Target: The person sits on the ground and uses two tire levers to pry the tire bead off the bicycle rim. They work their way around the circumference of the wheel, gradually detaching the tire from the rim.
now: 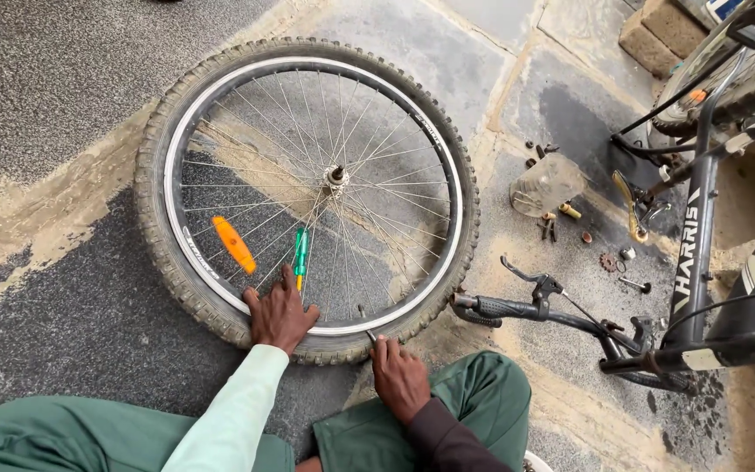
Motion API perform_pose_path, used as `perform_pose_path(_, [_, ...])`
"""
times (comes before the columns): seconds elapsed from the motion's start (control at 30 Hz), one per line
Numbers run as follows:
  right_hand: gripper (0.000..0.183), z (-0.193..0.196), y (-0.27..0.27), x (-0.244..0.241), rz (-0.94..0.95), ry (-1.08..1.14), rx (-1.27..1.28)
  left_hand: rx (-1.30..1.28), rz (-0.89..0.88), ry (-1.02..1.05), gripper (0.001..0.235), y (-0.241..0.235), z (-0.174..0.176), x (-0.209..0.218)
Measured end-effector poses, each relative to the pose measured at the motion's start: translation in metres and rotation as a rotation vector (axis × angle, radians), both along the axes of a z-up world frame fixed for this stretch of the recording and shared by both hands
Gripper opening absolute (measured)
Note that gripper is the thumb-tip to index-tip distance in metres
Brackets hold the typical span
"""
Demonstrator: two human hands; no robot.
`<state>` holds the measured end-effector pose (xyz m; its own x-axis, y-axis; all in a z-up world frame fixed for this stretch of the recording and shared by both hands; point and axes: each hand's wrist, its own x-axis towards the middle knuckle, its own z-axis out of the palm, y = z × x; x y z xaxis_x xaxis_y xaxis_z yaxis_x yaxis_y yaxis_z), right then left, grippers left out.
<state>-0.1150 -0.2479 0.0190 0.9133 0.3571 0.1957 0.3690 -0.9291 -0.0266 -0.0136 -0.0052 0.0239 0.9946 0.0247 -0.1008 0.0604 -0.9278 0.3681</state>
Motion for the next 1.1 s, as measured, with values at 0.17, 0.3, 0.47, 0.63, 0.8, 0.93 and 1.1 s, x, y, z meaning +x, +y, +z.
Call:
perform_pose_path(0.17, [0.032,0.004,0.000,0.003,0.038,0.019,0.022,0.015,-0.020,-0.020,0.096,0.001,-0.006,0.000])
perform_pose_path(0.3, [0.027,0.009,0.005,0.005,-0.168,0.189,0.164,0.014,-0.027,0.001,0.095,0.001,-0.008,0.001])
perform_pose_path(0.47, [0.028,-0.015,-0.005,0.003,-0.010,0.031,-0.055,0.012,-0.029,-0.013,0.090,0.002,-0.005,0.002])
perform_pose_path(0.63, [0.032,-0.020,0.001,0.004,0.056,0.004,-0.046,-0.008,-0.023,-0.021,0.089,0.001,-0.009,0.002])
perform_pose_path(0.8, [0.030,-0.017,0.007,0.002,-0.252,0.204,0.082,-0.001,-0.031,0.001,0.088,0.002,-0.008,0.001])
perform_pose_path(0.93, [0.031,-0.009,-0.018,0.009,0.178,-0.216,-0.094,0.013,-0.034,-0.009,0.085,0.000,-0.011,0.000])
perform_pose_path(1.1, [0.025,-0.016,-0.004,0.011,-0.027,0.018,0.043,-0.022,-0.028,-0.031,0.088,0.001,-0.008,0.002])
